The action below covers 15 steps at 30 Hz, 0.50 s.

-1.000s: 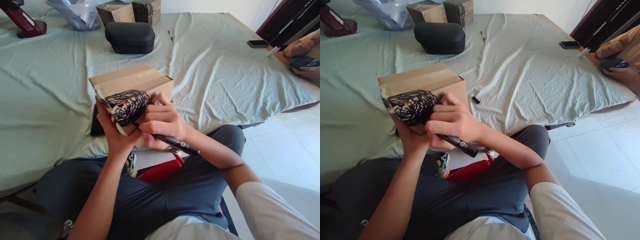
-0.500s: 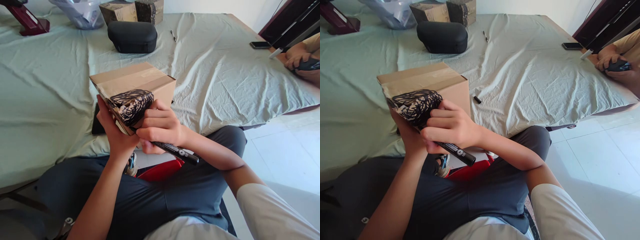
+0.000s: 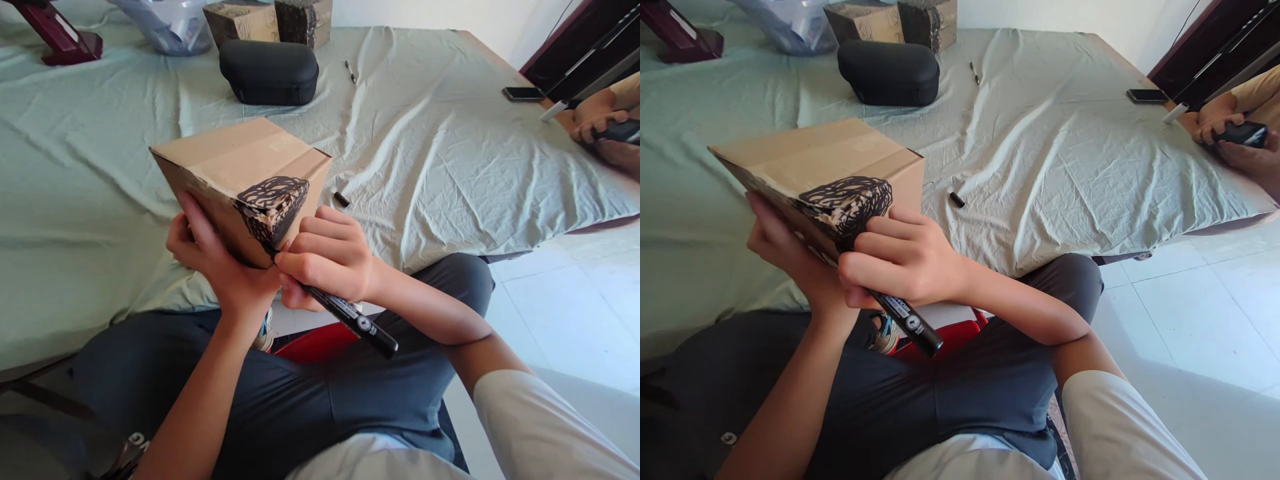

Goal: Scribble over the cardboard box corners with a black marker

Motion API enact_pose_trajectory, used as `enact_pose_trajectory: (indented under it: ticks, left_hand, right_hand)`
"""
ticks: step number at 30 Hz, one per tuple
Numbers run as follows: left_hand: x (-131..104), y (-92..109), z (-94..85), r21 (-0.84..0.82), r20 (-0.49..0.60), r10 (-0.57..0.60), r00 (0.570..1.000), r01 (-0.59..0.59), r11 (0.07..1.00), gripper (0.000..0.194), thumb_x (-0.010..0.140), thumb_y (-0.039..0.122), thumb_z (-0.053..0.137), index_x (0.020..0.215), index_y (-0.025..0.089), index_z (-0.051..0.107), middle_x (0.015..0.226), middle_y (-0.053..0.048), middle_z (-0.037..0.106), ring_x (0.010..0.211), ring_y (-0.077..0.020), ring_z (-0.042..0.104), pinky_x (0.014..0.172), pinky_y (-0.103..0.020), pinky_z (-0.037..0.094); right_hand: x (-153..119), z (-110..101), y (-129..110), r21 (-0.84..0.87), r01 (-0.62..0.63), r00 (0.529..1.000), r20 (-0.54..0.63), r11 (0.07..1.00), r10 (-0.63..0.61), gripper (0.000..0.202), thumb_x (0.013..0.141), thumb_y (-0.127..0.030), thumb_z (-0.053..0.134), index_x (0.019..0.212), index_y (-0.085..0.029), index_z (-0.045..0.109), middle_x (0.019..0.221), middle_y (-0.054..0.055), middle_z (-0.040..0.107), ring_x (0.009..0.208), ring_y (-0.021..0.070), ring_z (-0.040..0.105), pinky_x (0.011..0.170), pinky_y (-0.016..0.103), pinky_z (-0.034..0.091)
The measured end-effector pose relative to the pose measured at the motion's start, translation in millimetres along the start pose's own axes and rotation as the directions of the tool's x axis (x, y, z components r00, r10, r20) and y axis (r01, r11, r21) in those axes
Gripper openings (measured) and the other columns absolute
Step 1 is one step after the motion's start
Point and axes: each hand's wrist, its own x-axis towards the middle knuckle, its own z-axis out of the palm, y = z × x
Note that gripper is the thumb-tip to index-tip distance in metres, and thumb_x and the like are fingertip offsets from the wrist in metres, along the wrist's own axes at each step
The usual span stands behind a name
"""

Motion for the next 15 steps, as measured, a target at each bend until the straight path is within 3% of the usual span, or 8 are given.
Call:
enact_pose_trajectory:
  ticks: [3, 5, 9, 12, 15]
  left_hand:
    - [2, 1, 1.2, 0.108, -0.073, 0.075, 0.994, -0.067, 0.992, 0.080, 0.111, 0.049, 0.058, 0.185, 0.036, 0.029, 0.155, -0.014, 0.044, 0.153, -0.0397, 0.044, 0.132, -0.063, 0.033]
    - [3, 2, 1.1, 0.136, -0.078, 0.094, 0.992, -0.083, 0.987, 0.081, 0.110, 0.046, 0.058, 0.185, 0.033, 0.030, 0.154, -0.015, 0.045, 0.152, -0.0393, 0.045, 0.130, -0.062, 0.035]
    - [6, 4, -1.2, 0.096, -0.054, 0.111, 0.992, -0.106, 0.990, 0.112, 0.092, 0.066, 0.077, 0.186, 0.028, 0.029, 0.154, -0.016, 0.046, 0.153, -0.0432, 0.046, 0.131, -0.063, 0.038]
    - [9, 1, -1.8, 0.064, -0.047, 0.120, 0.992, -0.117, 0.991, 0.143, 0.070, 0.080, 0.091, 0.186, 0.027, 0.027, 0.158, -0.018, 0.046, 0.155, -0.0465, 0.046, 0.132, -0.065, 0.039]
    - [13, -8, -1.8, 0.013, -0.060, 0.122, 0.991, -0.122, 0.992, 0.144, 0.068, 0.079, 0.094, 0.185, 0.029, 0.027, 0.164, -0.018, 0.046, 0.162, -0.0467, 0.043, 0.136, -0.066, 0.038]
  right_hand:
    - [0, -1, -4, -0.021, -0.009, 0.998, 0.056, 1.000, 0.010, 0.020, 0.117, -0.033, 0.054, 0.098, -0.027, 0.059, 0.083, -0.003, 0.063, 0.075, 0.0147, 0.062, 0.073, 0.037, 0.046]
    - [0, -1, -5, -0.031, -0.003, 0.998, 0.067, 1.000, 0.005, 0.022, 0.118, -0.035, 0.054, 0.098, -0.027, 0.059, 0.082, -0.003, 0.062, 0.074, 0.0144, 0.062, 0.073, 0.037, 0.047]
    - [-2, 0, 3, -0.038, -0.021, 0.999, 0.044, 0.999, 0.022, 0.025, 0.118, -0.034, 0.051, 0.095, -0.027, 0.058, 0.075, -0.004, 0.059, 0.072, 0.0141, 0.063, 0.071, 0.035, 0.049]
    - [-4, -1, 17, -0.039, -0.158, 0.986, 0.038, 0.987, 0.160, 0.029, 0.119, -0.036, 0.044, 0.098, -0.026, 0.063, 0.074, -0.004, 0.062, 0.070, 0.0137, 0.066, 0.069, 0.033, 0.051]
    - [-5, -9, 30, 0.042, -0.349, 0.936, -0.030, 0.936, 0.350, 0.029, 0.119, -0.045, 0.052, 0.112, -0.025, 0.071, 0.084, -0.002, 0.074, 0.070, 0.0123, 0.071, 0.067, 0.031, 0.055]
